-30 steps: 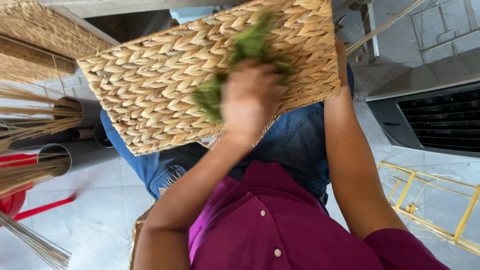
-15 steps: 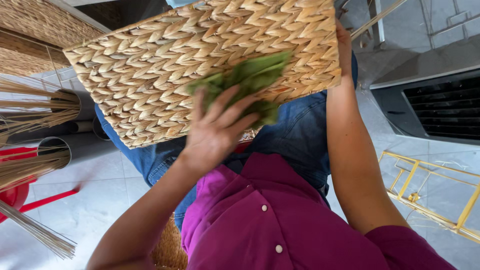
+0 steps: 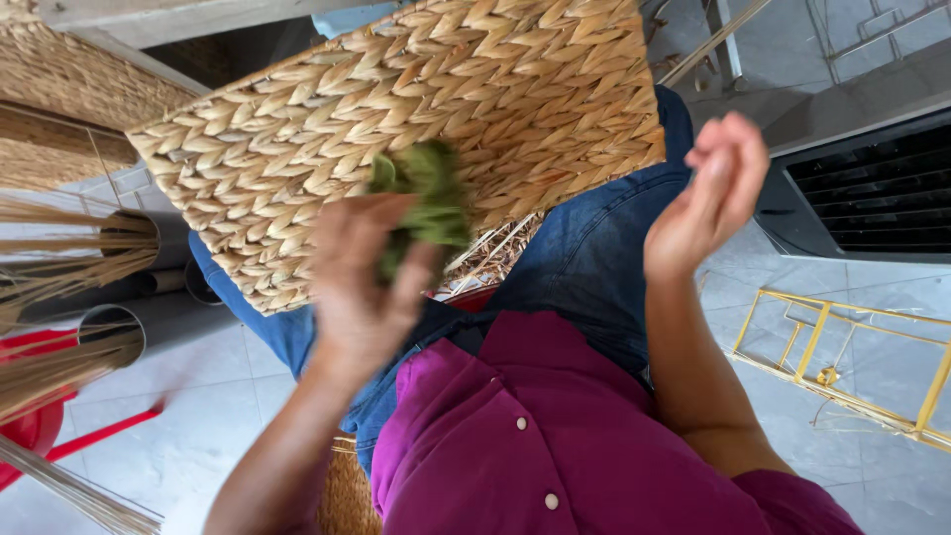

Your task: The person sits and wipes the woven surface of a water hyacinth basket with a green cloth, rotating the basket to wipe different sides and edges, and occasionally reaches to the table for other baskets. The person continues wiping the basket surfaces throughout the episode.

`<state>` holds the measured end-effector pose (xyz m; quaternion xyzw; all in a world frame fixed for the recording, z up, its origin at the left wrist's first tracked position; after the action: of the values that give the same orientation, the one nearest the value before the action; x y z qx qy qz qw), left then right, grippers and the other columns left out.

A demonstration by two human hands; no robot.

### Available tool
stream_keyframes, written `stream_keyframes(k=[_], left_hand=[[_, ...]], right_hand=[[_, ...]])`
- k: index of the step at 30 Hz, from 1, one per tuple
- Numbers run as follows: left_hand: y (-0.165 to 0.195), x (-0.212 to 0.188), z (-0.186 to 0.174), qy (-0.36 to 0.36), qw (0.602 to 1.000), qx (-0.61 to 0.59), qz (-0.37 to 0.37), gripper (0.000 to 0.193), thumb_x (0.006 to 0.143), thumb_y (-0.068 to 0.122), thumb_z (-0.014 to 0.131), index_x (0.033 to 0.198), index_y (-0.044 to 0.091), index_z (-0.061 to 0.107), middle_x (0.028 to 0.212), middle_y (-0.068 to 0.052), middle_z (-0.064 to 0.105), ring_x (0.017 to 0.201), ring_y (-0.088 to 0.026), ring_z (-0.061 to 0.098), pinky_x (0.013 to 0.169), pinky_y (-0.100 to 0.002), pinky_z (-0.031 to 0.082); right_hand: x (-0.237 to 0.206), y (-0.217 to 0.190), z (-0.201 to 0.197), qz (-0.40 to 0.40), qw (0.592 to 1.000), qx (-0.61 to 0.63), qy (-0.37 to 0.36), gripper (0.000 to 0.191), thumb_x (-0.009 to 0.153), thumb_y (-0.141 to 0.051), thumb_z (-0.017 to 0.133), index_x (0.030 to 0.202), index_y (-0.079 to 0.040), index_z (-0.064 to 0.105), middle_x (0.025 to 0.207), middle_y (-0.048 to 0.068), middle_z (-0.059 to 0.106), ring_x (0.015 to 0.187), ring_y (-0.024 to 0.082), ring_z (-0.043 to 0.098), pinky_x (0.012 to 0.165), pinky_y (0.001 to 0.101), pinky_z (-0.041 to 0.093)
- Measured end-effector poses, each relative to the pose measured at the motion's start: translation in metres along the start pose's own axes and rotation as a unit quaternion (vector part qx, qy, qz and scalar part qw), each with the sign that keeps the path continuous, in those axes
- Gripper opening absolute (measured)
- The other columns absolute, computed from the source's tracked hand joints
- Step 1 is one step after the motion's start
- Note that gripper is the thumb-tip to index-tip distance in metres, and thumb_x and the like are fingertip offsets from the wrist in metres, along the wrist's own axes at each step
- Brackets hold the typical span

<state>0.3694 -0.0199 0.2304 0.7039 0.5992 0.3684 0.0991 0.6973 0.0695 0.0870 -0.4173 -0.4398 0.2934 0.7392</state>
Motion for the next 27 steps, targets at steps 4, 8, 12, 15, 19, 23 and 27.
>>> stream_keyframes(k=[4, 8, 12, 15, 19, 23, 27], left_hand=[[0.067, 0.029, 0.075, -0.074, 0.979, -0.169, 0.086, 0.042, 0.096, 0.028, 0.076, 0.132, 0.01, 0.064, 0.124, -0.011, 0.066, 0.121, -0.032, 0.062, 0.109, -0.046, 0.05], [0.091, 0.054, 0.111, -0.165, 0.945, -0.231, 0.161, 0.067, 0.09, 0.04, 0.078, 0.139, -0.001, 0.057, 0.125, -0.021, 0.06, 0.122, -0.042, 0.058, 0.106, -0.052, 0.047], [0.025, 0.115, 0.092, -0.024, 0.984, -0.069, 0.164, 0.04, 0.102, 0.031, 0.073, 0.13, 0.003, 0.063, 0.129, -0.017, 0.067, 0.12, -0.036, 0.067, 0.106, -0.046, 0.055], [-0.014, 0.167, 0.091, 0.066, 0.978, 0.103, 0.171, 0.032, 0.103, 0.027, 0.075, 0.126, 0.006, 0.067, 0.117, -0.017, 0.071, 0.103, -0.033, 0.07, 0.094, -0.048, 0.056], [-0.037, 0.204, 0.125, 0.007, 0.982, 0.187, 0.028, 0.042, 0.099, 0.052, 0.068, 0.101, 0.011, 0.076, 0.084, -0.018, 0.073, 0.076, -0.038, 0.07, 0.07, -0.051, 0.056], [-0.03, 0.2, 0.123, 0.028, 0.981, 0.19, 0.023, 0.057, 0.093, 0.067, 0.062, 0.076, 0.014, 0.077, 0.057, -0.014, 0.067, 0.051, -0.036, 0.068, 0.047, -0.049, 0.054], [-0.016, 0.169, 0.095, 0.018, 0.989, 0.145, 0.026, 0.055, 0.096, 0.061, 0.069, 0.071, 0.011, 0.074, 0.055, -0.012, 0.065, 0.049, -0.032, 0.064, 0.048, -0.044, 0.049]], right_hand=[[-0.055, -0.065, 0.051, -0.021, 0.97, 0.066, -0.232, 0.081, 0.095, -0.047, 0.059, 0.155, -0.001, 0.031, 0.151, 0.012, 0.04, 0.137, 0.023, 0.043, 0.116, 0.0399, 0.036], [-0.049, -0.054, 0.052, 0.196, 0.941, 0.203, -0.185, 0.061, 0.109, -0.034, 0.055, 0.157, -0.005, 0.029, 0.153, 0.011, 0.048, 0.138, 0.023, 0.05, 0.118, 0.0427, 0.043], [-0.003, -0.033, 0.001, 0.211, 0.937, 0.246, -0.129, 0.052, 0.113, -0.036, 0.049, 0.155, -0.007, 0.041, 0.148, 0.011, 0.055, 0.13, 0.023, 0.057, 0.115, 0.044, 0.047], [0.033, -0.006, -0.028, 0.162, 0.947, 0.267, -0.077, 0.051, 0.114, -0.035, 0.049, 0.154, -0.004, 0.047, 0.143, 0.009, 0.057, 0.13, 0.023, 0.06, 0.115, 0.0436, 0.049], [0.044, 0.043, -0.019, 0.049, 0.984, -0.043, -0.167, 0.035, 0.111, -0.014, 0.055, 0.144, -0.004, 0.053, 0.141, 0.017, 0.062, 0.129, 0.032, 0.063, 0.111, 0.0441, 0.052], [0.036, 0.062, -0.014, -0.124, 0.882, -0.39, -0.234, 0.029, 0.102, 0.0, 0.065, 0.13, -0.004, 0.059, 0.118, 0.022, 0.068, 0.109, 0.04, 0.066, 0.094, 0.0437, 0.053], [0.034, 0.047, -0.012, -0.015, 0.95, -0.187, -0.25, 0.027, 0.11, -0.01, 0.061, 0.135, 0.0, 0.059, 0.132, 0.019, 0.068, 0.121, 0.03, 0.067, 0.105, 0.0385, 0.052]])
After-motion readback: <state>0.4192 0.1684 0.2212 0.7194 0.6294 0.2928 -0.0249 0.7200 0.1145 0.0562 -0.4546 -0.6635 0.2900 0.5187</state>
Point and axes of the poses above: each hand's wrist, its own x-axis towards the middle knuckle, its own z-axis out of the palm, y = z × x, the point moved 6 cm from there along x, towards the middle knuckle
